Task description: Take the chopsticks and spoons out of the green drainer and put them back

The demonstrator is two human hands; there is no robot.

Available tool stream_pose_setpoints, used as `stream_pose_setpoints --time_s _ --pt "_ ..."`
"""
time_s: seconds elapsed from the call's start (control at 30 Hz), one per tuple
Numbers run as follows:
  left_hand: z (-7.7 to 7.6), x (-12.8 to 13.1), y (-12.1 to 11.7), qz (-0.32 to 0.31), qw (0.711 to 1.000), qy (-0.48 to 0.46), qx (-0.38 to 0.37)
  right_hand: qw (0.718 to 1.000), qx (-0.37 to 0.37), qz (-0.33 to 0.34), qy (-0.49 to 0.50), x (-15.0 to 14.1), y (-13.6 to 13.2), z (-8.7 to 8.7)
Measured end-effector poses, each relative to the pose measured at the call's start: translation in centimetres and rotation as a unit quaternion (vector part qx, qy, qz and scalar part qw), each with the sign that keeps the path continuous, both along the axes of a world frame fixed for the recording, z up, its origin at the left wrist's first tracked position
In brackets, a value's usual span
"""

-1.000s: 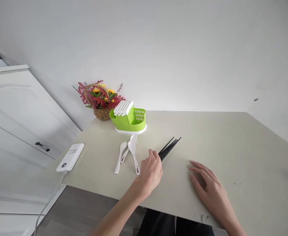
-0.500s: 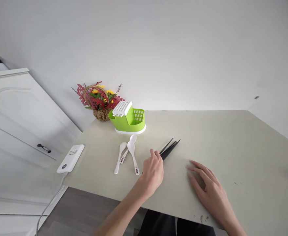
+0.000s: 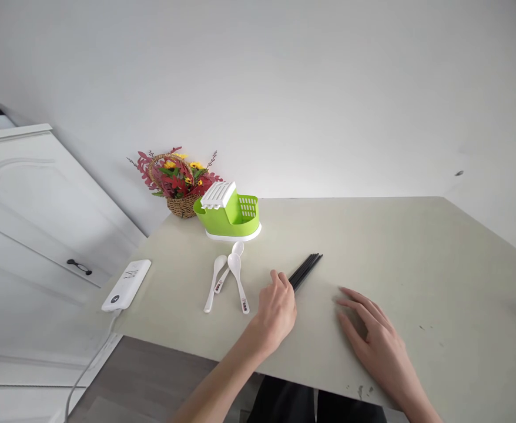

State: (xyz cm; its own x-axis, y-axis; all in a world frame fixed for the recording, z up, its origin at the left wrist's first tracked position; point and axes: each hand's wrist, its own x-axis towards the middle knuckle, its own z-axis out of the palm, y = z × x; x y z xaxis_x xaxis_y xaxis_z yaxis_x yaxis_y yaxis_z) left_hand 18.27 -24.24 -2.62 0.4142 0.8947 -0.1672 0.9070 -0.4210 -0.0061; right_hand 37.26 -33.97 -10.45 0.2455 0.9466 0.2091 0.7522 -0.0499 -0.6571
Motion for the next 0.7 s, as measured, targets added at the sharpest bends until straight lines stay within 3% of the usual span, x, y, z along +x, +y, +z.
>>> stream_pose_setpoints --time_s 0.33,0.7 --pt "0.9 0.3 -0.8 -0.007 0.999 -0.034 -0.016 1.000 0.004 -0.002 0.007 0.0 0.1 -0.2" --pt "0.8 0.4 -2.1 -0.029 0.999 -0.029 -0.028 1.000 0.004 0.001 0.013 0.1 0.0 -0.4"
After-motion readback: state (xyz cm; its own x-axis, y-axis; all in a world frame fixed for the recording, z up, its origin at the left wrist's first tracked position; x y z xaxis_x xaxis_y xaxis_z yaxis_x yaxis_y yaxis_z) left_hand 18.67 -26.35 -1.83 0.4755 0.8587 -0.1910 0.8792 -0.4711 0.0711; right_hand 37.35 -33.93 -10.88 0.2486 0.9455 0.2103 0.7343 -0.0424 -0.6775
